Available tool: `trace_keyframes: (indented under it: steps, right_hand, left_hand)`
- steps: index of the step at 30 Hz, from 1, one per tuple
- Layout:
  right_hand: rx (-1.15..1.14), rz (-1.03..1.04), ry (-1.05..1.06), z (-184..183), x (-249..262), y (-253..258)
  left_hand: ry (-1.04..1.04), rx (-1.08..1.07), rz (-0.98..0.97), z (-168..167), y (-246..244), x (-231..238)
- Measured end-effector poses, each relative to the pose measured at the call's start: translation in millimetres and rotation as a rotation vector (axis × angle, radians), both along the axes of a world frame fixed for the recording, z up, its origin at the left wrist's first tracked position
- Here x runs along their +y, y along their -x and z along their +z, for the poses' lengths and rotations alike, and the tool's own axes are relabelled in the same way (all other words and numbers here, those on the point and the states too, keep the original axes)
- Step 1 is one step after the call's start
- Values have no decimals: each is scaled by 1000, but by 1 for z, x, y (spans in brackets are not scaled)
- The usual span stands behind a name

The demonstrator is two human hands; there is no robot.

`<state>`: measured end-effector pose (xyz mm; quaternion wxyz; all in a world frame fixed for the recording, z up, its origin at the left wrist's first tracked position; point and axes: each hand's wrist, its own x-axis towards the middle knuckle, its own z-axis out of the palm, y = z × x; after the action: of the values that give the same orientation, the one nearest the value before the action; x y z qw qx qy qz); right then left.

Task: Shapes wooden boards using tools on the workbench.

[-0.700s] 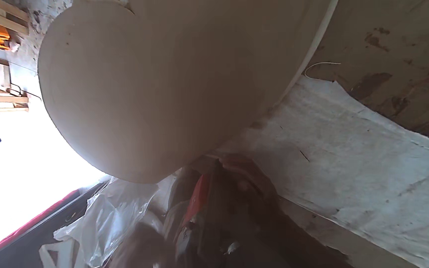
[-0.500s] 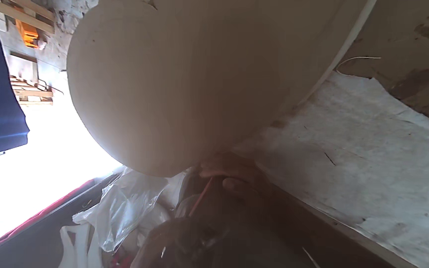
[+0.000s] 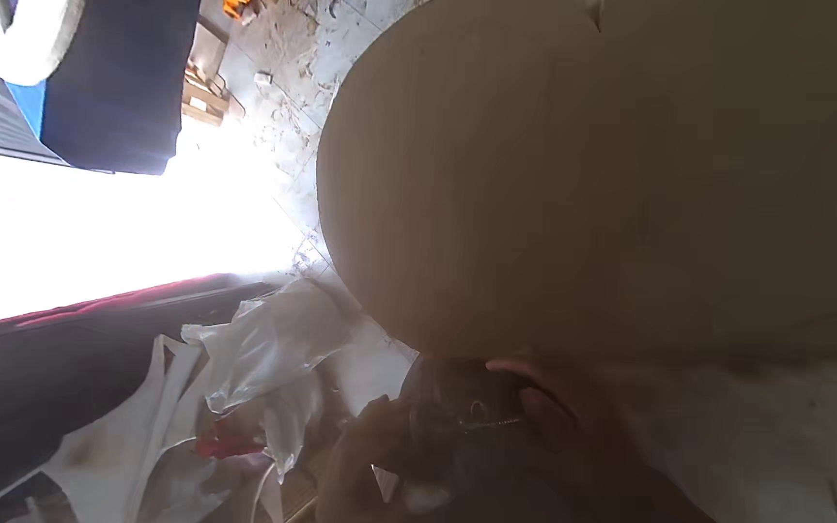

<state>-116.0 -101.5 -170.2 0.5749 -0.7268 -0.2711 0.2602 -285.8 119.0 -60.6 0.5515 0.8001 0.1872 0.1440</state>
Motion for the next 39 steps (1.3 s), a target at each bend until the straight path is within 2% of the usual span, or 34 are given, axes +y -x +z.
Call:
trace_keyframes:
  steps: [3,8,16,19,22,24,26,28,31,35,39]
  right_hand:
    - [-16,-8,33,-4,2,4]
    - [-4,3,27,-4,4,5]
    - [26,-31,6,0,7,9]
    - [31,-8,-28,-2,0,13]
    - [-16,-7,-112,-1,-6,28]
    - [-58,-12,-169,2,-1,39]
    - [-80,9,-193,6,7,53]
    - [-88,1,-202,2,16,63]
    - [-113,-49,-160,1,26,65]
    - [-174,-95,38,23,26,62]
    - [-209,-122,-8,24,27,54]
  left_hand:
    - [-21,-82,15,-16,8,1]
    - [-22,-99,-36,-22,8,10]
    - [-172,-190,-39,-29,2,16]
    - [-71,-112,-117,-24,2,22]
    - [102,114,-223,-23,-3,42]
    - [32,307,-392,-32,-3,61]
    - [7,411,-566,-45,6,75]
    - [53,383,-643,-63,21,82]
    - [29,291,-626,-75,26,77]
    - [-34,317,-645,-58,23,61]
    - [-83,379,-614,-29,15,50]
